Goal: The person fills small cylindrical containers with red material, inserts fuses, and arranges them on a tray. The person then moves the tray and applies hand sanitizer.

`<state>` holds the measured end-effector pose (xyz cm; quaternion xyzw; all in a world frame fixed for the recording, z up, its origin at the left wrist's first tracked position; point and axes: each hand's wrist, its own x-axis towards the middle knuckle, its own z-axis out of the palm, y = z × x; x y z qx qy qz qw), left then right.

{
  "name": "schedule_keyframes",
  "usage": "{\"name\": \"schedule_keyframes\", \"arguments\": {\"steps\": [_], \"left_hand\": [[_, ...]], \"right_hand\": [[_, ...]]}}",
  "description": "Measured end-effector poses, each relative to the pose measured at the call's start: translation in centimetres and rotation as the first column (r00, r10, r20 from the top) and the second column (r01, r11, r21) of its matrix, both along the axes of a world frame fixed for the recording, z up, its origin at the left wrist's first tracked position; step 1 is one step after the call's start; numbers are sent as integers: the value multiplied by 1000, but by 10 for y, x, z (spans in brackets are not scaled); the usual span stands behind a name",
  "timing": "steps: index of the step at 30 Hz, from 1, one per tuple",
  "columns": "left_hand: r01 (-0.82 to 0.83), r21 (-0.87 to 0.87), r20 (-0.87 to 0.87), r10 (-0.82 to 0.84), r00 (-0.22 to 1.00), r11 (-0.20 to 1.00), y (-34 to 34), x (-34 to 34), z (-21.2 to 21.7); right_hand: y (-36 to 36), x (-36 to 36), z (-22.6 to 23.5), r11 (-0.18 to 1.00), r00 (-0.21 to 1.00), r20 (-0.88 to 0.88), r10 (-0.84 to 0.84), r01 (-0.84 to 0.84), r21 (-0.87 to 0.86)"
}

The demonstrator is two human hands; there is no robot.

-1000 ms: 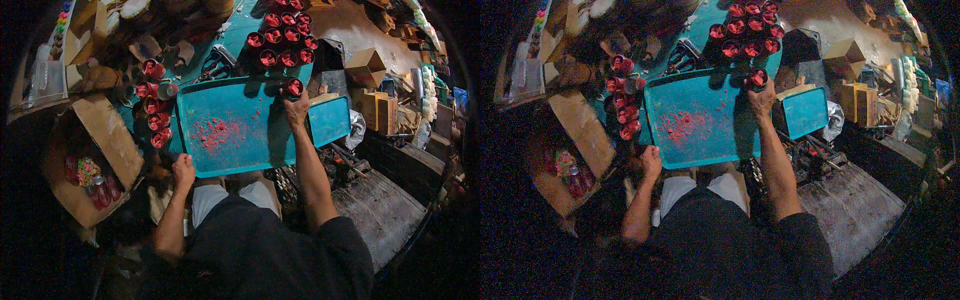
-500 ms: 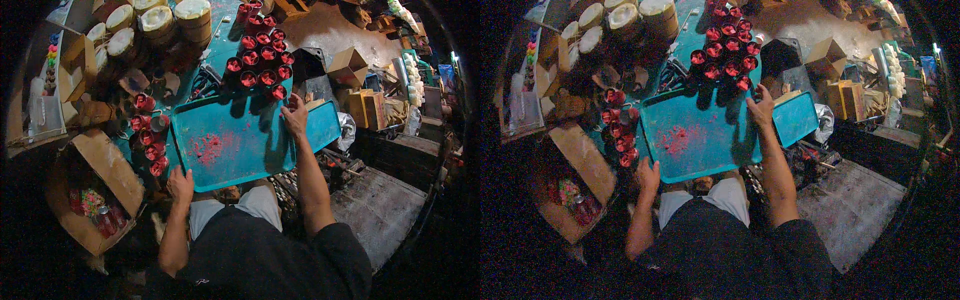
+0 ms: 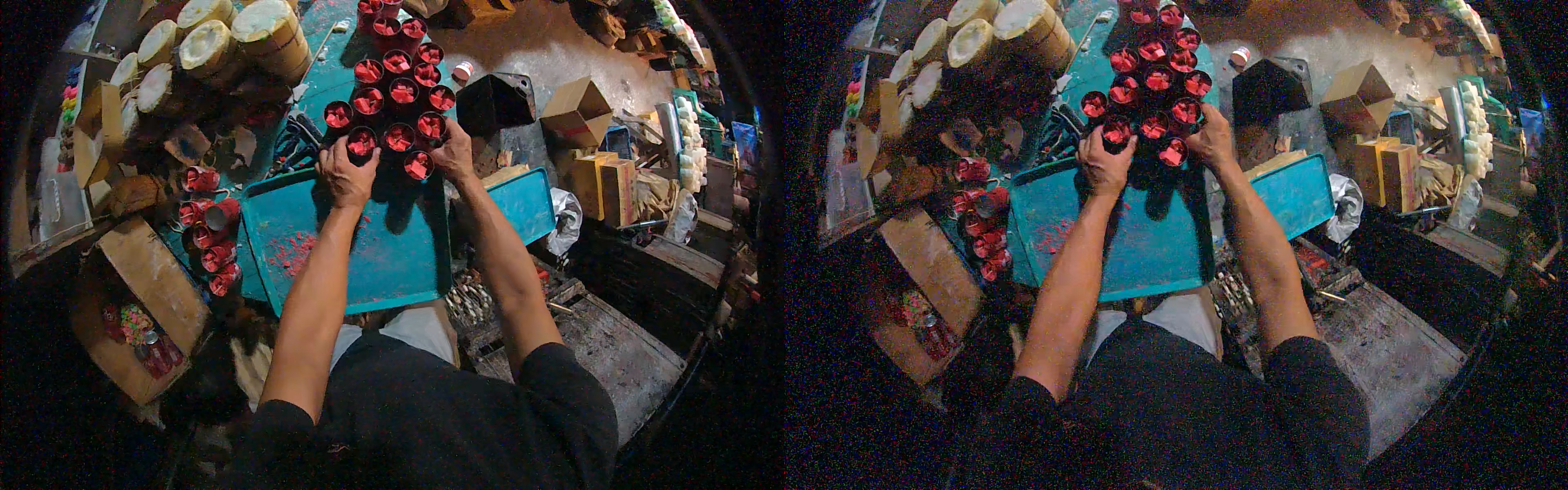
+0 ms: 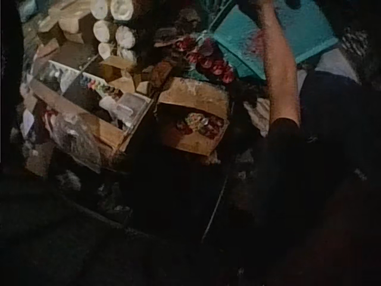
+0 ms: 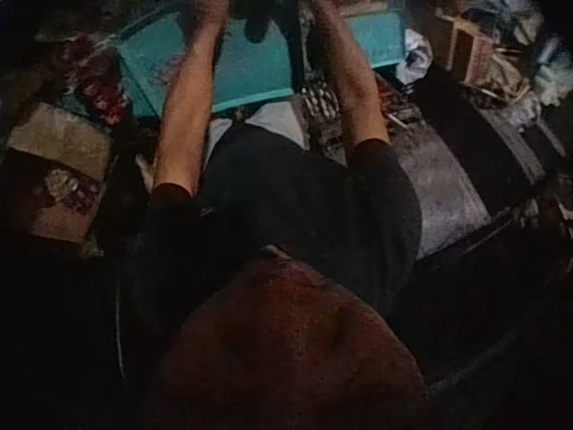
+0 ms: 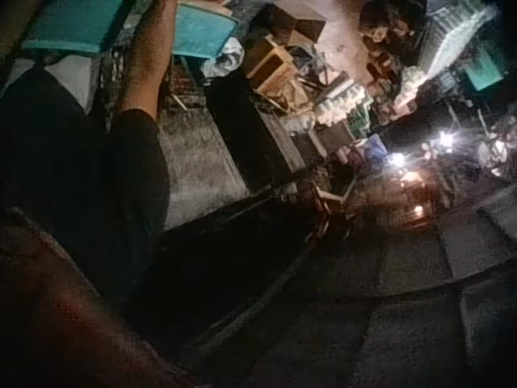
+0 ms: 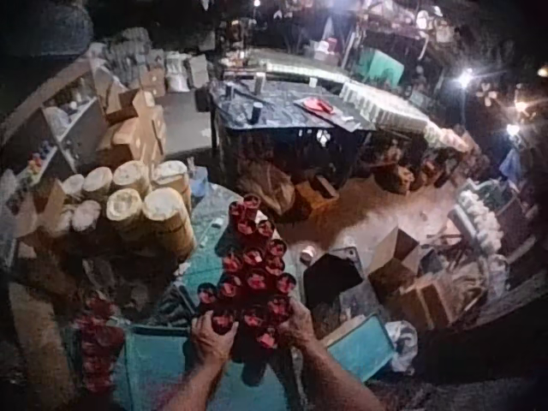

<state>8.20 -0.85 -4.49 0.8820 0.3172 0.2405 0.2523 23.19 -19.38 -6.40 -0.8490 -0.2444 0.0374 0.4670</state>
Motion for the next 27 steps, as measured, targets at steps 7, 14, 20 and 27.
{"name": "schedule_keyframes", "arguments": {"steps": [7,14,20,27], "left_hand": [[-20,70,104,12,995,997,13,1,-3],[260,-53,97,-254,962,964,13,-77,35],[239,-191,4,-242,970,952,23,-102,10],[275,-226,72,-265,961,934,35,-93,6]], "right_hand": [[-43,-46,60,975,973,-66,-222,221,-25],[-39,-156,73,990,984,-122,-131,124,-64],[41,-195,20,975,973,-61,-222,221,-36],[76,-187,-15,946,948,77,-310,315,-69]]}}
